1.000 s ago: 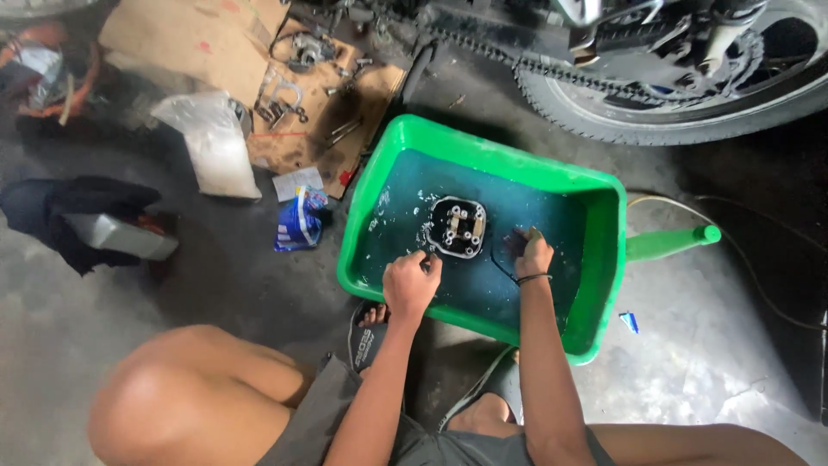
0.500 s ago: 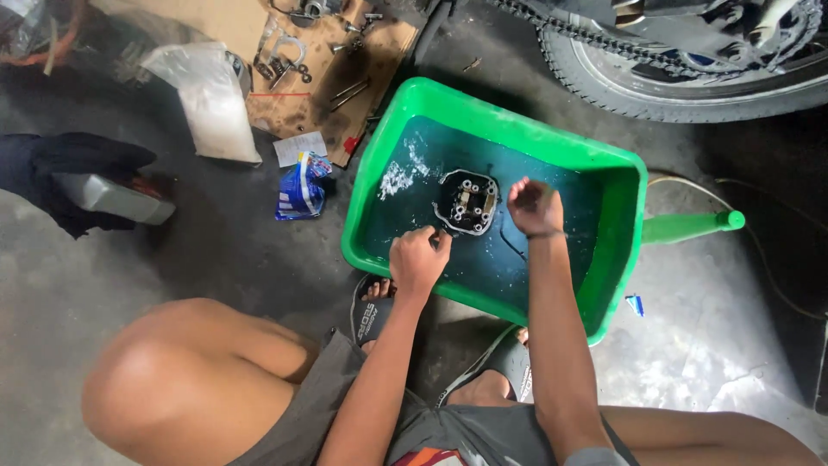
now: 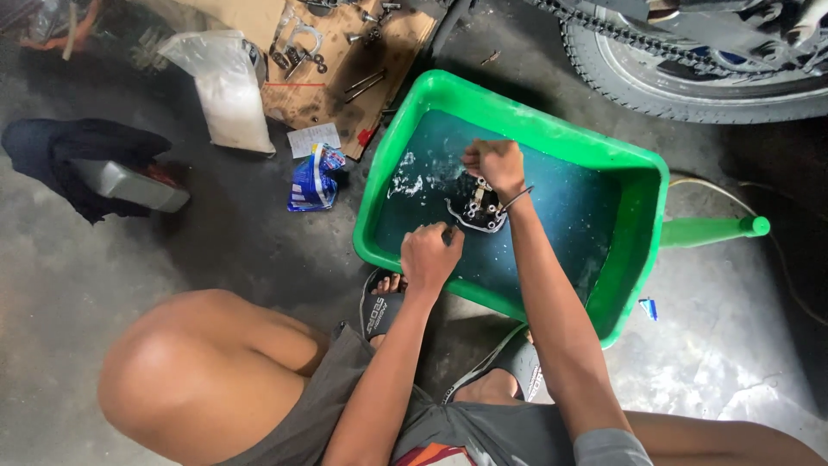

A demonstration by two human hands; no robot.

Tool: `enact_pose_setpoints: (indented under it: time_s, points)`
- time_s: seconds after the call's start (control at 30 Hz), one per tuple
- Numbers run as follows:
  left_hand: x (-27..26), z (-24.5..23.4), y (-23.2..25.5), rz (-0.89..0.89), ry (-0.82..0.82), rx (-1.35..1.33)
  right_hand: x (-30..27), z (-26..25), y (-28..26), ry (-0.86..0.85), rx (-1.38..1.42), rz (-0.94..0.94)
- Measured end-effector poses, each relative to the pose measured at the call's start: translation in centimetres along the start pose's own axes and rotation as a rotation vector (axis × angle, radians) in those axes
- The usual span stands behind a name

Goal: Mixing cleaning powder in a basin and washing a motorcycle engine cylinder head.

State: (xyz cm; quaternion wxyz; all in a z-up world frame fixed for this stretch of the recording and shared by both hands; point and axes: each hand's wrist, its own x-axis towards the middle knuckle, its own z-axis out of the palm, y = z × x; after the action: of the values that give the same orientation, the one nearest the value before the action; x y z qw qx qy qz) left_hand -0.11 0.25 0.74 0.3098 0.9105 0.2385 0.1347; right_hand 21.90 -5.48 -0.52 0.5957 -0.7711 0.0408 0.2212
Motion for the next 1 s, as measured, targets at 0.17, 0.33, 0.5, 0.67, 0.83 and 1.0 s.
enact_pose_setpoints:
  time_s: [0.17, 0.33, 0.5, 0.67, 0.83, 1.0]
  points:
    - [-0.1, 0.7, -0.5, 0.053, 0.104, 0.059, -0.5, -2.5, -0.4, 0.272, -0.343, -0.285]
    - [-0.1, 1.8, -0.9, 0.090, 0.181, 0.096, 1.3, -7.2, 4.5, 0.490, -0.174, -0.328]
    - [0.2, 0.3, -0.3, 0.153, 0.367, 0.079, 3.3, -11.4, 12.0, 0.497, 0.088, -0.232]
    - [0.2, 1.9, -0.8, 0.134, 0.365, 0.121, 1.7, -12.8, 14.5, 0.620, 0.335, -0.274]
    - [-0.2, 1.8, -0.8, 0.122, 0.330, 0.096, 1.1, -13.2, 17.5, 0.712, 0.411, -0.142]
    - [-0.1, 1.4, -0.6, 0.096, 0.303, 0.057, -0.4, -12.8, 18.1, 0.715, 0.489, -0.155]
